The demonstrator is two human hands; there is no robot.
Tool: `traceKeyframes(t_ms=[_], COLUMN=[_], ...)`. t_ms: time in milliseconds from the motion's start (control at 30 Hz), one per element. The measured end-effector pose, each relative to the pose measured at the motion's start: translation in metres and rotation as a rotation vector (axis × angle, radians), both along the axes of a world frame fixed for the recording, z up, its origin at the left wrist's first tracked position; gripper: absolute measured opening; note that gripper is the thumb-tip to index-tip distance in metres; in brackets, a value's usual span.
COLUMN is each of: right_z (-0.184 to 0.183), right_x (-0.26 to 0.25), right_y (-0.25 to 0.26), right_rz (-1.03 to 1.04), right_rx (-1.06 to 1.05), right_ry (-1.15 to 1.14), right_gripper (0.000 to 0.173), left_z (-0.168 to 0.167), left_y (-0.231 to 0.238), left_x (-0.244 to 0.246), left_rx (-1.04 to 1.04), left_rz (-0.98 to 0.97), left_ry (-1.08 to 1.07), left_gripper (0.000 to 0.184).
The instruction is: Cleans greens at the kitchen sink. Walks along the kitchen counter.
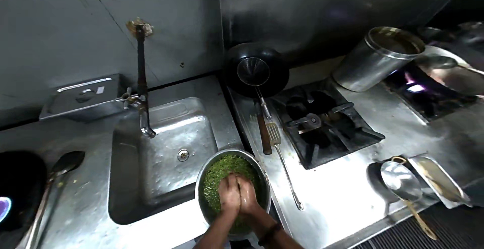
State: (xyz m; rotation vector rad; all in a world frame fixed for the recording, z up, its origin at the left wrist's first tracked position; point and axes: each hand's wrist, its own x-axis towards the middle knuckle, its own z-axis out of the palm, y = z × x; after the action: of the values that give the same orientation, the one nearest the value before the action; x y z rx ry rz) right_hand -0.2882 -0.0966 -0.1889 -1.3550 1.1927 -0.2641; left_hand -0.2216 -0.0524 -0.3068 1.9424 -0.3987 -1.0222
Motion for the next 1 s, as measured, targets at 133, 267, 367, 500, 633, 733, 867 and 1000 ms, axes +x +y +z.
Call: traceKeyframes(t_ms=[133, 267, 367, 500, 633, 733, 867, 1000], right_z=[-0.002, 0.003, 0.021, 0.01, -0.035, -0.002, 0.07, 0.066], right_x=[-0.002, -0.003, -0.001, 0.007, 0.017, 0.019, 0.01, 0.002], right_y=[0.003, 0.007, 0.006, 0.014, 0.023, 0.044, 0.059, 0.069], right_rz=[-0.126, -0.131, -0.098, -0.406, -0.464, -0.468, -0.545, -0.605], right_rx=[0.063, 0.045, 0.049, 0.159, 0.064, 0.089, 0.194, 0.242], right_ry=[-0.083, -0.039, 0.008, -0.305, -0.567, -0.387, -0.421, -0.427], right_gripper=[0.026, 0.027, 0.028, 0.026, 0.026, 0.025, 0.029, 0.024], left_z=[0.0, -0.002, 0.004, 0.036, 0.07, 0.046, 0.079, 0.082], left_y=[-0.001, 0.001, 0.001, -0.005, -0.005, 0.015, 0.028, 0.036], left_x=[-0.002, -0.003, 0.001, 0.006, 0.013, 0.021, 0.019, 0.006], left_rx=[0.008, 0.015, 0.017, -0.087, -0.316, -0.114, -0.239, -0.227], left_rz=[0.014, 0.008, -0.026, -0.064, -0.051, -0.086, -0.11, -0.094], left_ry=[0.0, 0.016, 0.023, 0.0, -0.058, 0.0, -0.067, -0.089], left_gripper=[0.046, 0.045, 0.047, 0.045, 0.046, 0.047, 0.047, 0.046])
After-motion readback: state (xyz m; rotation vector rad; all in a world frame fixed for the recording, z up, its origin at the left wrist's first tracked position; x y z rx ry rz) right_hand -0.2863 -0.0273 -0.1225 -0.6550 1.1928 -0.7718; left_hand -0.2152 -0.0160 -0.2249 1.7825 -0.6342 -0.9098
